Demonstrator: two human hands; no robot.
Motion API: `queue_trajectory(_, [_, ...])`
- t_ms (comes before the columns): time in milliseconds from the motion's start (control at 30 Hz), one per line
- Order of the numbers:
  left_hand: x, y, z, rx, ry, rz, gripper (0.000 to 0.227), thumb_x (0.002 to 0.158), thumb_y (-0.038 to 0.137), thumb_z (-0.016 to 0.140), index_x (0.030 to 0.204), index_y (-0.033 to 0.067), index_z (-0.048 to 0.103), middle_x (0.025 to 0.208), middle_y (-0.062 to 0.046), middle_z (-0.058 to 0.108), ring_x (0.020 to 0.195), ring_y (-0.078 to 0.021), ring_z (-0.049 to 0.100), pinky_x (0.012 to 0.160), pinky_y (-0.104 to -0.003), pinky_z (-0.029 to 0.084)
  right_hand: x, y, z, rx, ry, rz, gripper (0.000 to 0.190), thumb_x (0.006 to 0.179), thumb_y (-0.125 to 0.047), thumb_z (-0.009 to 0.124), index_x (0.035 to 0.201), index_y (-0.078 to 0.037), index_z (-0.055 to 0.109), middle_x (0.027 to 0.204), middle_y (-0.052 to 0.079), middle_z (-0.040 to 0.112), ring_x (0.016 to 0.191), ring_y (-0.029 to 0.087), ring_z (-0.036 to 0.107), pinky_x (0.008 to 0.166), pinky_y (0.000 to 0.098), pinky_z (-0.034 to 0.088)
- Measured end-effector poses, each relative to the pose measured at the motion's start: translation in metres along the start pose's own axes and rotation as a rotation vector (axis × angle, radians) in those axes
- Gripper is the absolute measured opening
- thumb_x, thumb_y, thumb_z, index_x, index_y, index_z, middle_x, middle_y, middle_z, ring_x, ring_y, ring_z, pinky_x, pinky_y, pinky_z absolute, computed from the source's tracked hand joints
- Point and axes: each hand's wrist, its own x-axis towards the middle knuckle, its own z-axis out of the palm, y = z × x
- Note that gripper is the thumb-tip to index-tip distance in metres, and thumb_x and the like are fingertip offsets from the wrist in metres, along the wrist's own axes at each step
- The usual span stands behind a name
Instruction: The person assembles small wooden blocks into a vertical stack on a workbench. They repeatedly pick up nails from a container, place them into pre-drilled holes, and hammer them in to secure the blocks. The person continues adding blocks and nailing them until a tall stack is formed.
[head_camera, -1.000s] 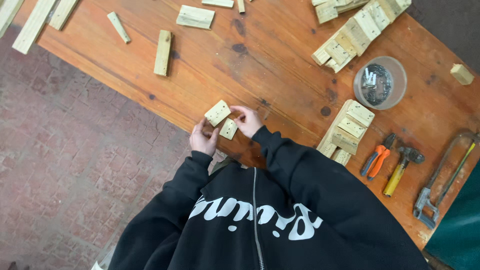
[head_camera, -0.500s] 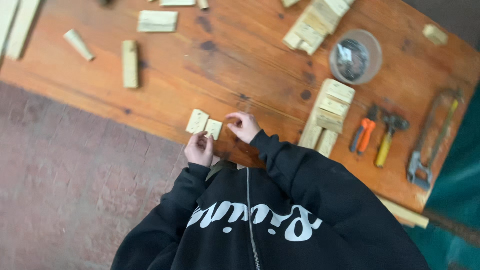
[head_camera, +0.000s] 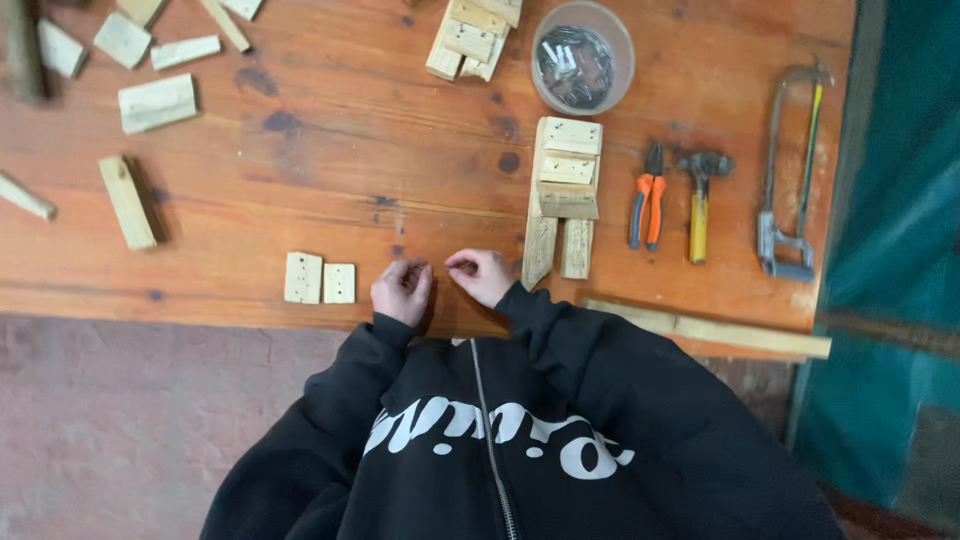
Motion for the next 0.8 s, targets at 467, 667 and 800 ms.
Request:
queue_trajectory(467, [-0.071, -0.101, -0.081, -0.01, 0.413, -0.524, 0.033, 0.087, 0.034, 0.081, 0.114, 0.0172, 0.074, 0.085, 0.003, 0.076, 0.071, -0.0142, 0.073, 0.063, -0.029, 0.056, 0.077, -0.028, 0.129, -0.096, -0.441, -0.234, 0.025, 0.083, -0.009, 0.076, 0.105, -0.018, 0.078, 0.091, 0.001, 0.079, 0.076, 0.019, 0.075, 0.069, 0.028, 0.059])
queue_trajectory(667, [-0.061, -0.119, -0.106, -0.104, 0.437, -0.589, 0.056, 0.086, 0.029, 0.083, 0.135, 0.0092, 0.065, 0.107, -0.005, 0.078, 0.082, -0.0205, 0.075, 0.068, -0.029, 0.06, 0.115, -0.058, 0.16, -0.142, -0.406, -0.326, 0.045, 0.079, -0.007, 0.078, 0.123, -0.015, 0.072, 0.108, 0.008, 0.074, 0.073, 0.024, 0.075, 0.059, 0.0296, 0.06])
queue_trajectory(800, [-0.038, -0.103, -0.118, -0.263, 0.438, -0.492, 0.057, 0.086, 0.014, 0.084, 0.137, 0.0005, 0.063, 0.111, -0.013, 0.072, 0.081, -0.0199, 0.074, 0.07, -0.029, 0.061, 0.123, -0.06, 0.176, -0.066, -0.471, -0.295, 0.057, 0.076, -0.002, 0.077, 0.131, -0.014, 0.068, 0.115, 0.008, 0.071, 0.074, 0.027, 0.075, 0.059, 0.0312, 0.062])
